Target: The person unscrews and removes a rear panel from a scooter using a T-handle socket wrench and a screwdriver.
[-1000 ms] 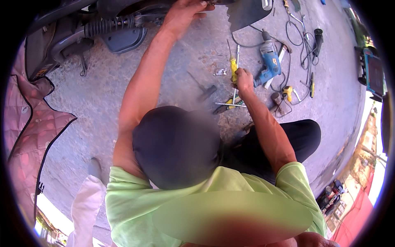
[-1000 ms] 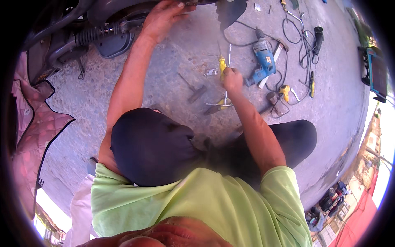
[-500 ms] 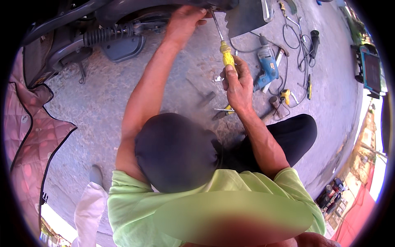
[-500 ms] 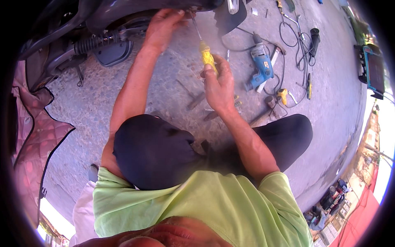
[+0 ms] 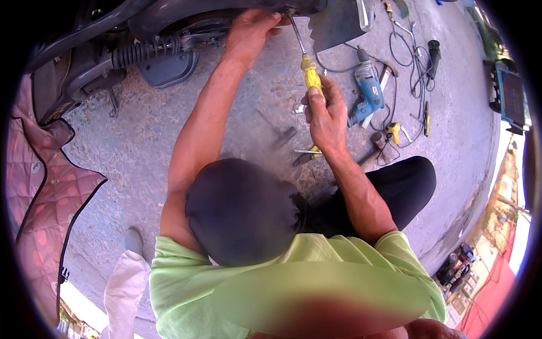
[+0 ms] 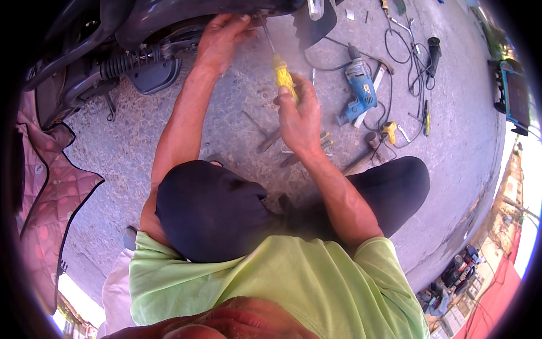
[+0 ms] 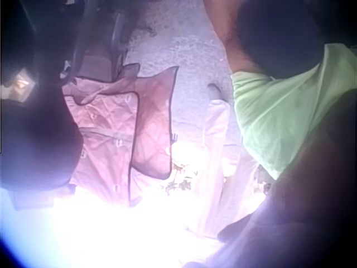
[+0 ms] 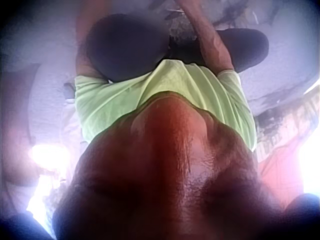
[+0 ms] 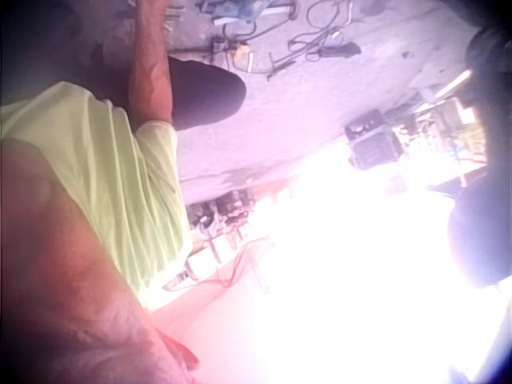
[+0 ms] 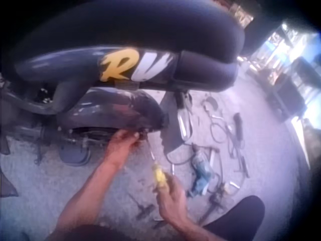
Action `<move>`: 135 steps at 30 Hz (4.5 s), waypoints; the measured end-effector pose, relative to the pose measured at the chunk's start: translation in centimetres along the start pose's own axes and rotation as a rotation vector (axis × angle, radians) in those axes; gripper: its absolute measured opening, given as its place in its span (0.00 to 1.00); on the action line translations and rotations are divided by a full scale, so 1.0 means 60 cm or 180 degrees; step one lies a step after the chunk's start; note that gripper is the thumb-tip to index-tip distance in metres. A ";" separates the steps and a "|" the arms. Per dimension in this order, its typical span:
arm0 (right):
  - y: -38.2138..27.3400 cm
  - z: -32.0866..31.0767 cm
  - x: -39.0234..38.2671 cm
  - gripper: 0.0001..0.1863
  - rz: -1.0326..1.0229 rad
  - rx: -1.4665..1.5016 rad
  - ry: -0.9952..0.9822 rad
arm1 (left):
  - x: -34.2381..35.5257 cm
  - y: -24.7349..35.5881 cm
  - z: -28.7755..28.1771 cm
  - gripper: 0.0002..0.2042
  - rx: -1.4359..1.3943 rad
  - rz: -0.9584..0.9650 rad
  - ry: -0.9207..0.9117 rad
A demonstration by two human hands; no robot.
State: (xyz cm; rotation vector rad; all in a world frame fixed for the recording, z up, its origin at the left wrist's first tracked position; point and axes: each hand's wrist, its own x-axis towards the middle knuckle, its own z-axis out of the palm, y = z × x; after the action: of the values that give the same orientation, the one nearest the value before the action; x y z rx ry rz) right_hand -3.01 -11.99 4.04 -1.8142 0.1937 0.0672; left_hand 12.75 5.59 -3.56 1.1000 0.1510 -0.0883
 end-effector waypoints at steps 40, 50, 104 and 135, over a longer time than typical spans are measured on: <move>-0.016 -0.047 0.029 0.25 0.2341 0.4670 -0.1934 | -0.018 0.042 0.010 0.14 0.0582 -0.0021 -0.0144; -0.028 -0.033 0.039 0.21 0.2573 0.3241 -0.1027 | -0.020 0.043 0.016 0.16 0.0407 0.0061 -0.0179; -0.043 -0.039 0.055 0.21 0.2521 0.3155 -0.1107 | -0.023 0.047 0.017 0.19 0.0018 -0.0046 -0.0333; -0.037 -0.036 0.049 0.22 0.2667 0.3142 -0.1123 | -0.052 0.068 0.028 0.22 0.0302 0.0333 -0.0323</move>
State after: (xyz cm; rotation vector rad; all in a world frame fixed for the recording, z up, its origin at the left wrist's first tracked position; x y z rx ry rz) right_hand 0.11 -13.81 6.30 -0.6315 0.6008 0.7404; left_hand 10.38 5.92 1.29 1.1934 -0.0020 -0.0579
